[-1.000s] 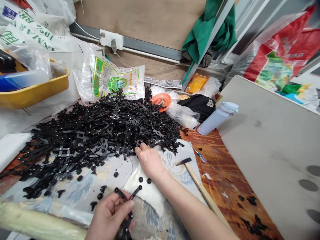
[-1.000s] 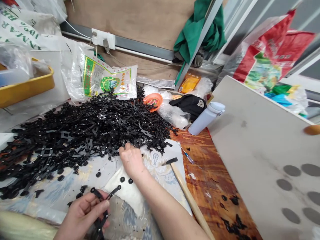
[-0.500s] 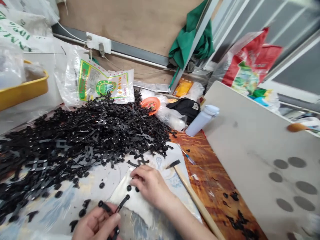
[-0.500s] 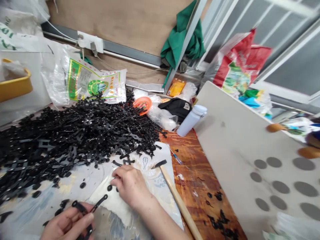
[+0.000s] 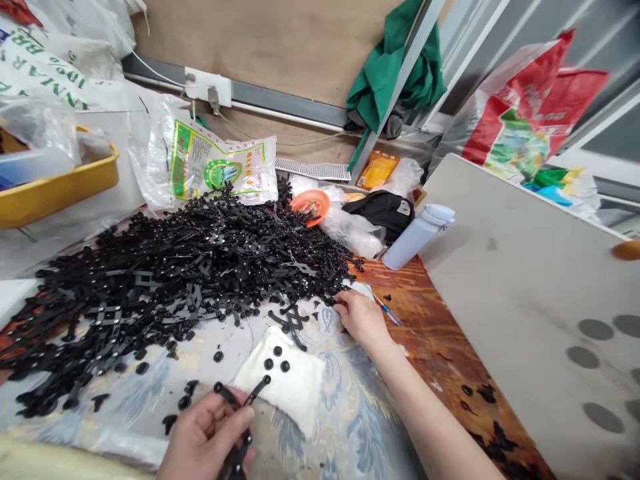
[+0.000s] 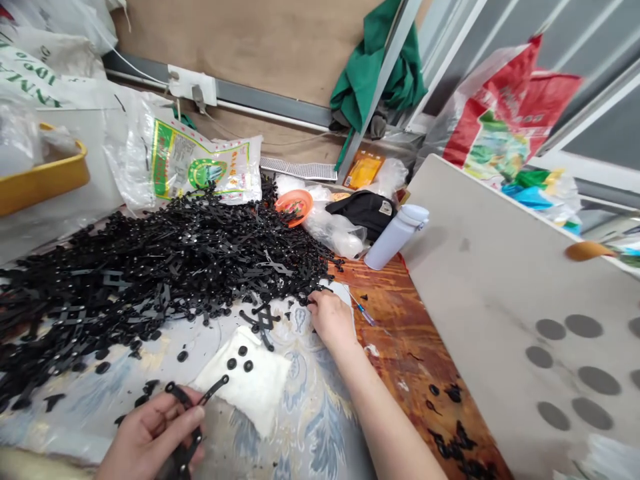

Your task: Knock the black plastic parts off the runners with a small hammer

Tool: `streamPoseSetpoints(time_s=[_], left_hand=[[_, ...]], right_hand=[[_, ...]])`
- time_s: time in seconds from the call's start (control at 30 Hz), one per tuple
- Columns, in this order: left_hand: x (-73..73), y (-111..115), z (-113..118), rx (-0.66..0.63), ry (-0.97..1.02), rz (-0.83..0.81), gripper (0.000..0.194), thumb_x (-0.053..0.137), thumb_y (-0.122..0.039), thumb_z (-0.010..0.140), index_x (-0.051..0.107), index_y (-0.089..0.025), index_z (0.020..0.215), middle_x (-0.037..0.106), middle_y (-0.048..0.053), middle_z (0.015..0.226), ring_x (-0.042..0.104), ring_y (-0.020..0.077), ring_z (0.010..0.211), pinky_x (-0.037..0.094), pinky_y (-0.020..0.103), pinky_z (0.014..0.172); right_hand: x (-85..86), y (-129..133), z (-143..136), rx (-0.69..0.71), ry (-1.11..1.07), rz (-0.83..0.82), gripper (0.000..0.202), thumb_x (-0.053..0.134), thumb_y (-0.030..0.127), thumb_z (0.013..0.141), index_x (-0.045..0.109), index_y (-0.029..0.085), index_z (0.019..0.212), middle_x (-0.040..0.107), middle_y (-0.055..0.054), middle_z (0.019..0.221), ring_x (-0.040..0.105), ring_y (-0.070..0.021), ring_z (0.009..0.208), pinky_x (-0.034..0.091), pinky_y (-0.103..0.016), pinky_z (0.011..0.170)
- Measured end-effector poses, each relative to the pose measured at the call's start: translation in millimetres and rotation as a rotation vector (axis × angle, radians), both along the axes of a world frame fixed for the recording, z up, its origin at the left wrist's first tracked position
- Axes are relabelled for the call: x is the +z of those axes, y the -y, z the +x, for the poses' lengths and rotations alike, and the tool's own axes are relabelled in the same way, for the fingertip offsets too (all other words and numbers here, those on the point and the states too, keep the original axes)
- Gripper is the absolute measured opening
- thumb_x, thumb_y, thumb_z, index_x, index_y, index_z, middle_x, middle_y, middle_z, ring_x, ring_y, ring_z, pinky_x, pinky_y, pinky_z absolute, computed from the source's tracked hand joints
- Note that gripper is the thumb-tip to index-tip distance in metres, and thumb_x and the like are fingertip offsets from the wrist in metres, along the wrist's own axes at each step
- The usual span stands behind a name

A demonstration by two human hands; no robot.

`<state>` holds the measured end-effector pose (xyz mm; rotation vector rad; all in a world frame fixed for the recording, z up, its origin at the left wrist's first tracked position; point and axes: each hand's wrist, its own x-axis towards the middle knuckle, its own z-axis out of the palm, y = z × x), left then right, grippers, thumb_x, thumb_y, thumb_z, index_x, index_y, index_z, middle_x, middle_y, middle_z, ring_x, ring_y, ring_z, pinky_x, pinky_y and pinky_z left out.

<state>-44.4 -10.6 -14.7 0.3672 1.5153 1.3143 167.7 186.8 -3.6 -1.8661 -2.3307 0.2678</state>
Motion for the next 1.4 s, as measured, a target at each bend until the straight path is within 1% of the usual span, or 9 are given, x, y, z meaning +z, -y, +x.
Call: streamPoseSetpoints(time_s=[0.1,0.2,0.27,0.37,0.53,0.63,0.73,0.9,1.4], left_hand=[[0.8,1.1,-0.1,-0.009,-0.018,0.006,0.044,0.085,-0.049,0.044,0.065,-0.016,0.065,0.059,-0.004,0.043,0.054,0.0132,0.036,0.048,0.023,0.033],[0.5,1.7,-1.3,-0.038,-0.025,-0.014,0.043,0.082,-0.048,0.049,0.064,-0.016,0.069,0.06,-0.003,0.045,0.055,0.0138,0.034,0.045,0.021,0.032],[1.3,1.5,-2.7,-0.054,-0.035,-0.023,0.043,0.082,-0.048,0.051,0.062,-0.017,0.072,0.058,-0.004,0.044,0.055,0.0138,0.033,0.043,0.02,0.031],[6.3,0.9,-4.5,-0.078,-0.026,-0.032,0.04,0.081,-0.047,0.054,0.061,-0.017,0.07,0.056,-0.006,0.044,0.055,0.0126,0.033,0.041,0.018,0.032],[23.0,-0.3,-0.7,-0.09,0.079,-0.09,0.037,0.081,-0.044,0.055,0.061,-0.017,0.07,0.057,-0.005,0.047,0.053,0.0104,0.035,0.041,0.018,0.034],[29.8,-3.0,5.1,-0.099,0.143,-0.14,0.038,0.082,-0.046,0.054,0.06,-0.017,0.068,0.057,-0.005,0.047,0.054,0.0102,0.034,0.039,0.016,0.032],[30.7,-7.1,10.2,-0.095,0.195,-0.207,0.04,0.083,-0.046,0.051,0.061,-0.016,0.066,0.058,-0.004,0.047,0.054,0.0096,0.032,0.033,0.014,0.03],[29.9,-10.9,17.4,-0.068,0.187,-0.241,0.043,0.087,-0.043,0.046,0.063,-0.014,0.067,0.06,-0.003,0.048,0.053,0.0085,0.032,0.034,0.013,0.028],[29.2,-7.6,35.7,-0.141,0.059,-0.147,0.04,0.084,-0.041,0.053,0.06,-0.017,0.074,0.06,-0.004,0.049,0.055,0.0118,0.037,0.041,0.018,0.033]], right_hand=[[17.1,27.8,-10.1,0.069,-0.018,-0.007,0.019,0.048,0.017,0.09,0.065,0.016,0.099,0.068,-0.009,0.089,0.064,-0.0207,0.083,0.047,-0.034,0.077],[32.2,71.5,-26.4,0.276,-0.079,-0.091,0.019,0.052,0.013,0.084,0.068,0.022,0.086,0.068,-0.001,0.077,0.063,-0.0142,0.072,0.045,-0.023,0.069],[34.1,100.1,-40.2,0.382,-0.099,-0.139,0.018,0.056,0.009,0.078,0.067,0.021,0.074,0.068,0.0,0.074,0.063,-0.0136,0.073,0.044,-0.02,0.068],[27.3,124.5,-53.8,0.412,-0.118,-0.151,0.016,0.055,0.008,0.079,0.068,0.018,0.08,0.068,-0.004,0.081,0.063,-0.0167,0.078,0.045,-0.023,0.07],[20.0,108.7,-20.3,0.148,-0.085,-0.09,0.018,0.055,0.025,0.088,0.065,0.025,0.103,0.068,-0.001,0.097,0.063,-0.0137,0.088,0.045,-0.022,0.081],[16.6,89.0,19.7,-0.13,0.033,-0.026,0.027,0.048,0.029,0.091,0.061,0.013,0.108,0.062,-0.016,0.107,0.06,-0.0281,0.097,0.045,-0.039,0.081],[6.4,79.8,44.7,-0.271,0.11,-0.048,0.024,0.056,0.029,0.086,0.06,0.008,0.099,0.06,-0.02,0.098,0.059,-0.0333,0.094,0.044,-0.041,0.075],[-6.7,82.6,43.3,-0.294,0.11,-0.072,0.013,0.051,0.024,0.089,0.056,0.013,0.095,0.059,-0.012,0.095,0.057,-0.027,0.092,0.041,-0.032,0.072],[-3.5,85.7,49.4,-0.285,-0.037,-0.106,0.017,0.038,0.024,0.094,0.054,0.017,0.096,0.062,-0.008,0.084,0.06,-0.0206,0.078,0.037,-0.028,0.066]])
